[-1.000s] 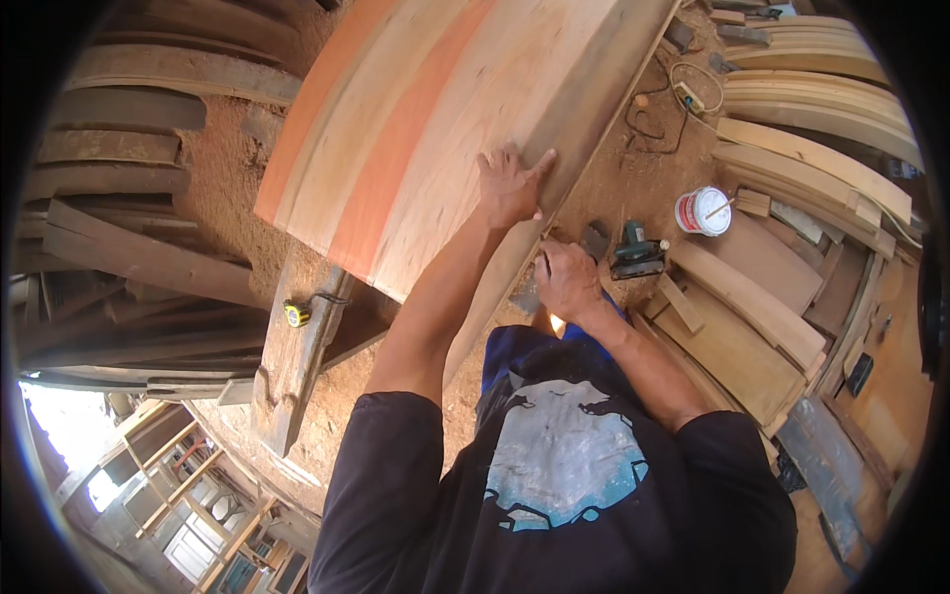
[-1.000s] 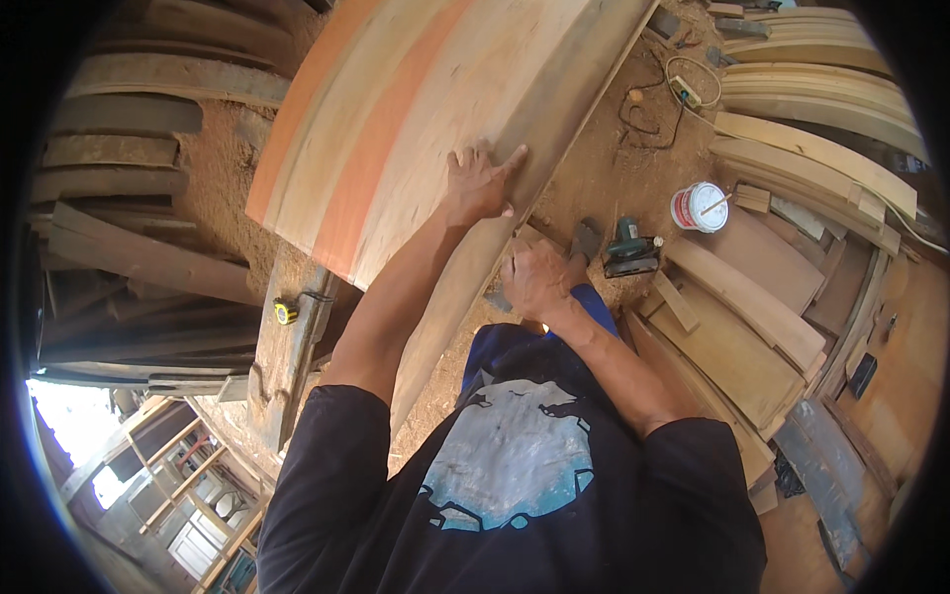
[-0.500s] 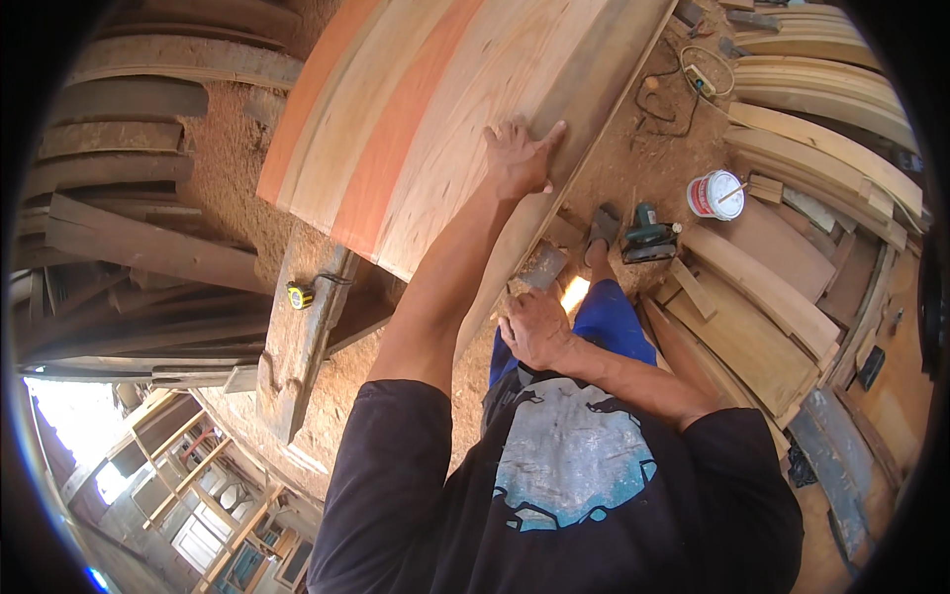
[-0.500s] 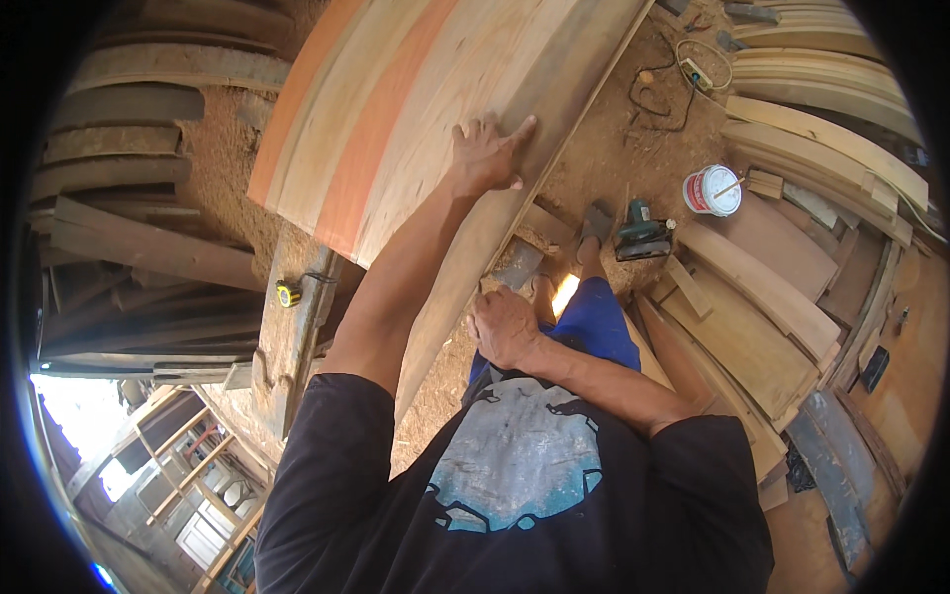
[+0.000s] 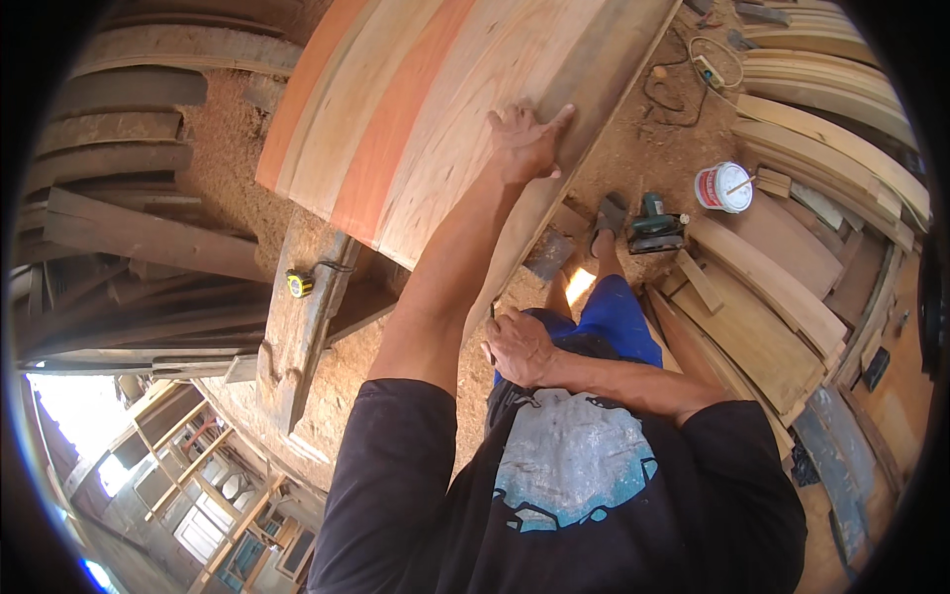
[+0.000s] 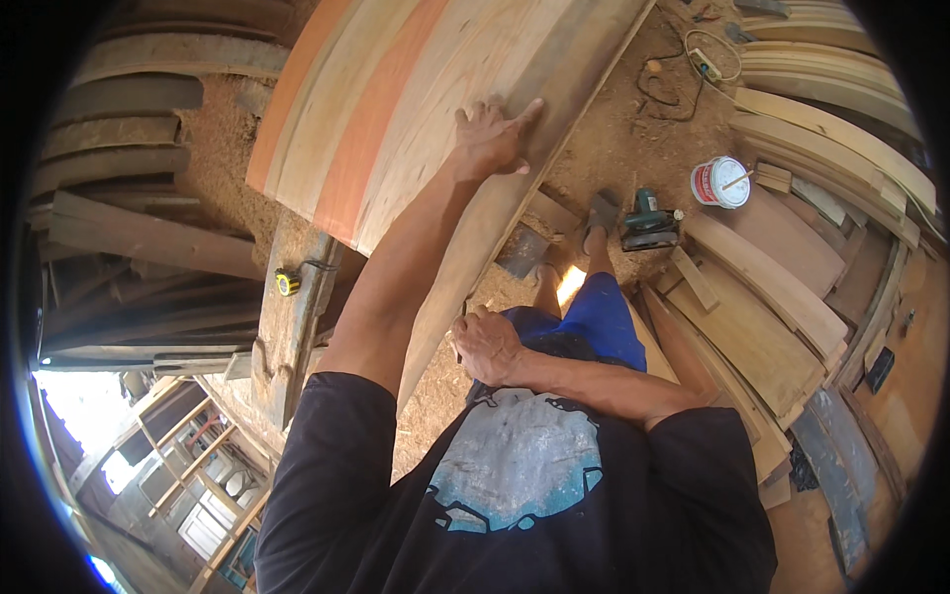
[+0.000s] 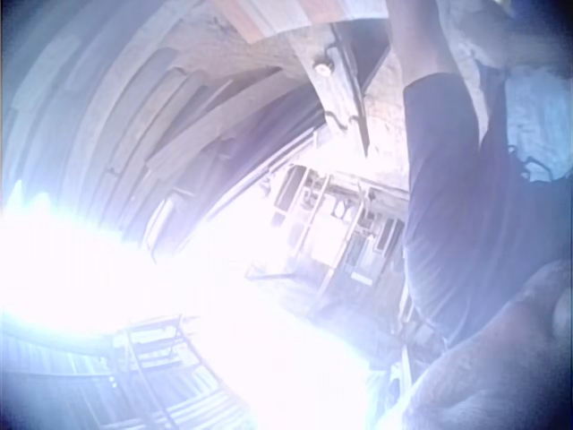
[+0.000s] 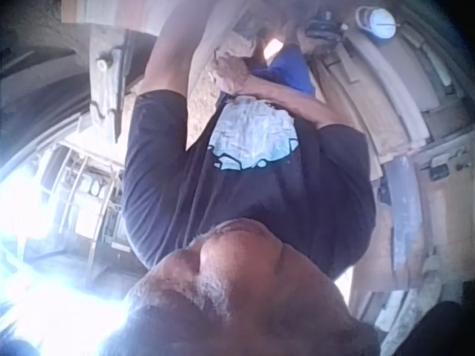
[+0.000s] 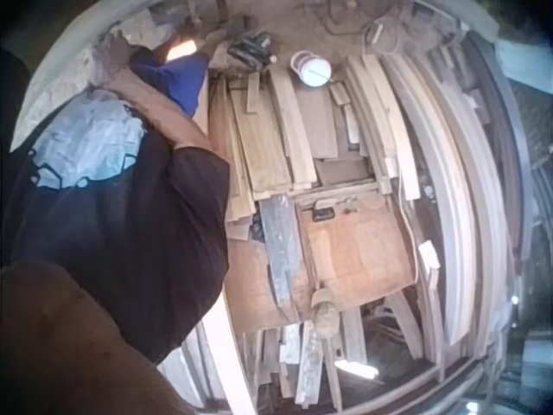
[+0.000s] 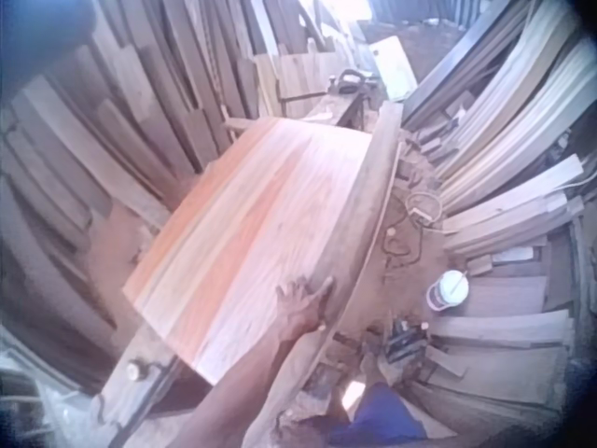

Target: The person measures a wooden board with a tape measure and marks it with a pencil, then moves a long wooden plank to the side and re-measures the first board.

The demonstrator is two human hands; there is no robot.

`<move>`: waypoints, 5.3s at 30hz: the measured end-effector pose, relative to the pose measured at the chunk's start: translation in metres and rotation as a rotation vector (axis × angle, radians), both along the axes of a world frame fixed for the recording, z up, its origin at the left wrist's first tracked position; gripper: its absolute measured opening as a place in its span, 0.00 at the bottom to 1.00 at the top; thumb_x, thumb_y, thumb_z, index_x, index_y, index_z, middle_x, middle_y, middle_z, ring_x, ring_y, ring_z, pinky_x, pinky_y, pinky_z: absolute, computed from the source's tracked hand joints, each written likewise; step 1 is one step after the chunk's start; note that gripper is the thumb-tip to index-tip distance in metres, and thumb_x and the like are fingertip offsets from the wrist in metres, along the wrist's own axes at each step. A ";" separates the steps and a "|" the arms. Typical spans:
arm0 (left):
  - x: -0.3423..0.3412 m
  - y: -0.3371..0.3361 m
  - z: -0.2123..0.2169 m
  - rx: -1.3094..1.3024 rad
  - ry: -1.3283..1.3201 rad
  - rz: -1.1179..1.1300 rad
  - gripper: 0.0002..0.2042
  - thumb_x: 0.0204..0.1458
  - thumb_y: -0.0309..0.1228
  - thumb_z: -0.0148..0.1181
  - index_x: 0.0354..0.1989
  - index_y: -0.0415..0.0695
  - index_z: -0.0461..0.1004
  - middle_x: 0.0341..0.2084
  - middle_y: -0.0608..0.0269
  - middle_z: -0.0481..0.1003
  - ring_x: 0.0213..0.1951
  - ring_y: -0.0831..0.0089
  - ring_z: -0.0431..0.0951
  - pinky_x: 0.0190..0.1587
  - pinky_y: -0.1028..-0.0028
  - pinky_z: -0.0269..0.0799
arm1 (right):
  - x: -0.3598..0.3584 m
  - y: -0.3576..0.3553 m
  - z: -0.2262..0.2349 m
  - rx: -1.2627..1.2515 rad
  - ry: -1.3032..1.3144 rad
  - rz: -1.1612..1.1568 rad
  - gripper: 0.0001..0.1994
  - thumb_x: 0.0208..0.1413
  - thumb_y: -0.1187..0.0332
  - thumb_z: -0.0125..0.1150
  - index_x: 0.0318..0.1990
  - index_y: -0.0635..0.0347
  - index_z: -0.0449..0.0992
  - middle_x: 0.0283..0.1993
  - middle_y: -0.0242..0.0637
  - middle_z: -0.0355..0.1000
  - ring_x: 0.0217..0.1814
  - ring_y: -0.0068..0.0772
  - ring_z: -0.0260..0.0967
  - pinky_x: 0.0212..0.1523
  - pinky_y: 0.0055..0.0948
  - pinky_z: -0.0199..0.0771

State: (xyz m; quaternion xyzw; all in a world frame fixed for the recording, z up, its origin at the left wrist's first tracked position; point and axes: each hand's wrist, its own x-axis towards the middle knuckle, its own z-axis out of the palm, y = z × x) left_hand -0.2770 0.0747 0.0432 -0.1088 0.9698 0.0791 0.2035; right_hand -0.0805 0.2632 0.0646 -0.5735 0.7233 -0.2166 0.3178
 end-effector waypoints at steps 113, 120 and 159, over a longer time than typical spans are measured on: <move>-0.013 0.003 0.012 -0.004 -0.120 0.017 0.56 0.34 0.44 0.79 0.73 0.75 0.48 0.71 0.39 0.49 0.68 0.40 0.55 0.66 0.39 0.51 | -0.404 -0.009 -0.038 -0.213 -0.117 -0.844 0.12 0.61 0.64 0.54 0.35 0.61 0.80 0.29 0.48 0.78 0.33 0.49 0.78 0.37 0.39 0.76; -0.010 0.006 0.014 0.018 -0.107 -0.006 0.54 0.34 0.44 0.78 0.73 0.72 0.50 0.70 0.38 0.49 0.68 0.39 0.55 0.66 0.39 0.50 | -0.515 -0.010 -0.029 -0.158 -0.138 -0.925 0.13 0.62 0.64 0.53 0.32 0.63 0.79 0.29 0.48 0.78 0.34 0.51 0.78 0.39 0.41 0.75; -0.033 0.006 0.025 0.100 -0.204 0.055 0.44 0.41 0.42 0.73 0.71 0.69 0.58 0.71 0.35 0.45 0.69 0.37 0.53 0.66 0.38 0.48 | -0.855 -0.015 -0.075 -0.328 0.068 -1.100 0.17 0.61 0.59 0.53 0.43 0.63 0.80 0.42 0.51 0.79 0.49 0.51 0.77 0.49 0.42 0.74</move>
